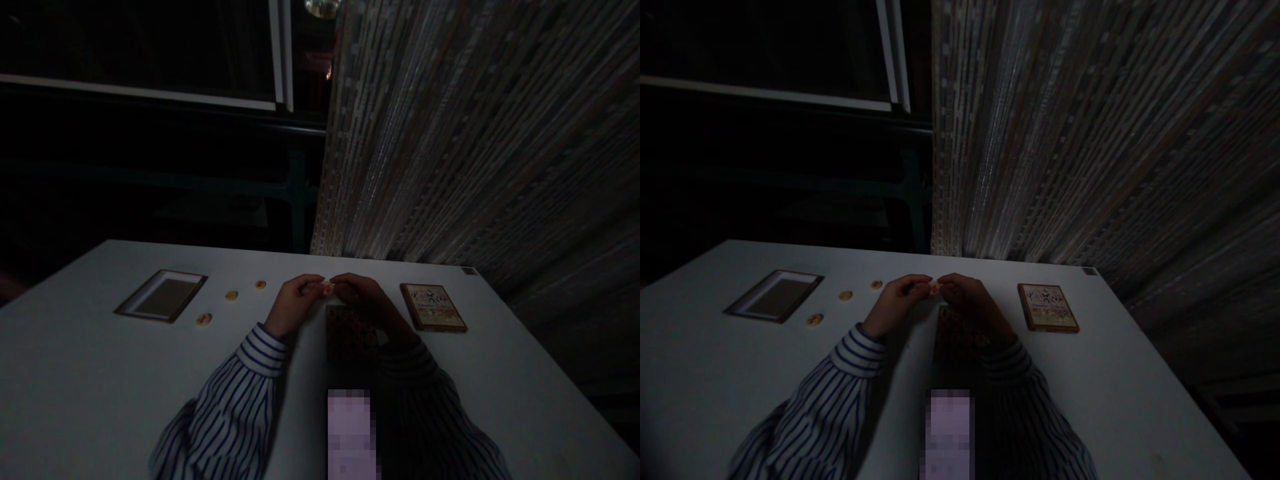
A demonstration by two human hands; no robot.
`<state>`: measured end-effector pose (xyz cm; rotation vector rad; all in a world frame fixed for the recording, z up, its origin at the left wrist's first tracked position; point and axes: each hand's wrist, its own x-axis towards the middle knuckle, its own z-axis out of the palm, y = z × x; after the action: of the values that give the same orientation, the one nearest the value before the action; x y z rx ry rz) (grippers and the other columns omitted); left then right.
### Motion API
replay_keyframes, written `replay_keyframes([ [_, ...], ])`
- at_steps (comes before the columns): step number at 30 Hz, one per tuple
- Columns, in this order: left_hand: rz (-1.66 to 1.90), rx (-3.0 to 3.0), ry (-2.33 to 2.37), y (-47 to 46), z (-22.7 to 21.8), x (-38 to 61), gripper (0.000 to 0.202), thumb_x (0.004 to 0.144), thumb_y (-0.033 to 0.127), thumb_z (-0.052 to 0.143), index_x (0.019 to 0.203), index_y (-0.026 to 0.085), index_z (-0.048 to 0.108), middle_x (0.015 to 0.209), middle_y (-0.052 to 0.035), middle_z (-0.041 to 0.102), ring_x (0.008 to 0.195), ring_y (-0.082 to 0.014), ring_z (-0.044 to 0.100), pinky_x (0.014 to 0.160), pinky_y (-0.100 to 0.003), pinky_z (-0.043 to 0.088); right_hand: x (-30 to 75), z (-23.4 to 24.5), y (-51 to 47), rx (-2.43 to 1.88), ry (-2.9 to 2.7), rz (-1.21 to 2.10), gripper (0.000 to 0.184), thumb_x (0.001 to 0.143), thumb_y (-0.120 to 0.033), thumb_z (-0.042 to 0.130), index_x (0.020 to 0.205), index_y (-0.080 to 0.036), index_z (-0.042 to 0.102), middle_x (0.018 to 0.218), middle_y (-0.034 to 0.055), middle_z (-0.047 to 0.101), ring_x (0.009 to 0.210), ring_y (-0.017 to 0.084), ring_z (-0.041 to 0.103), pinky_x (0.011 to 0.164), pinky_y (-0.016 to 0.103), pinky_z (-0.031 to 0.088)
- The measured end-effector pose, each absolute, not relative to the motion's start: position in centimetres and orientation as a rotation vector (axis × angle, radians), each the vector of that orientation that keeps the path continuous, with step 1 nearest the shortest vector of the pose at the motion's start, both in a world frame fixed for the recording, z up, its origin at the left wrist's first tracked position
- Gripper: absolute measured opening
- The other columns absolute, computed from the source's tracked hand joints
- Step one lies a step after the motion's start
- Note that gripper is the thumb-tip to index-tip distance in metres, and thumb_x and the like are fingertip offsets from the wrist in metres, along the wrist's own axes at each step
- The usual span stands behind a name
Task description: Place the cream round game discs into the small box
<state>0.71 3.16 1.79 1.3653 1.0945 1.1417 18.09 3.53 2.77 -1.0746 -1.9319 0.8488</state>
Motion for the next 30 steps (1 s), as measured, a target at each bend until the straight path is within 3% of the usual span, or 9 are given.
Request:
replay_keyframes([
  [30,1.154,1.376,1.078,3.13,2.06,0.79,0.027,0.067,0.034,0.064,0.084,0.013,0.064,0.077,-0.0050,0.069,0.075,-0.0166,0.063,0.072,-0.030,0.050,17.99,2.91,3.38,-1.095,-1.986,0.730,0.021,0.080,-0.028,0.051,0.094,-0.017,0.062,0.079,0.0028,0.066,0.068,0.012,0.058,0.061,0.023,0.044],
])
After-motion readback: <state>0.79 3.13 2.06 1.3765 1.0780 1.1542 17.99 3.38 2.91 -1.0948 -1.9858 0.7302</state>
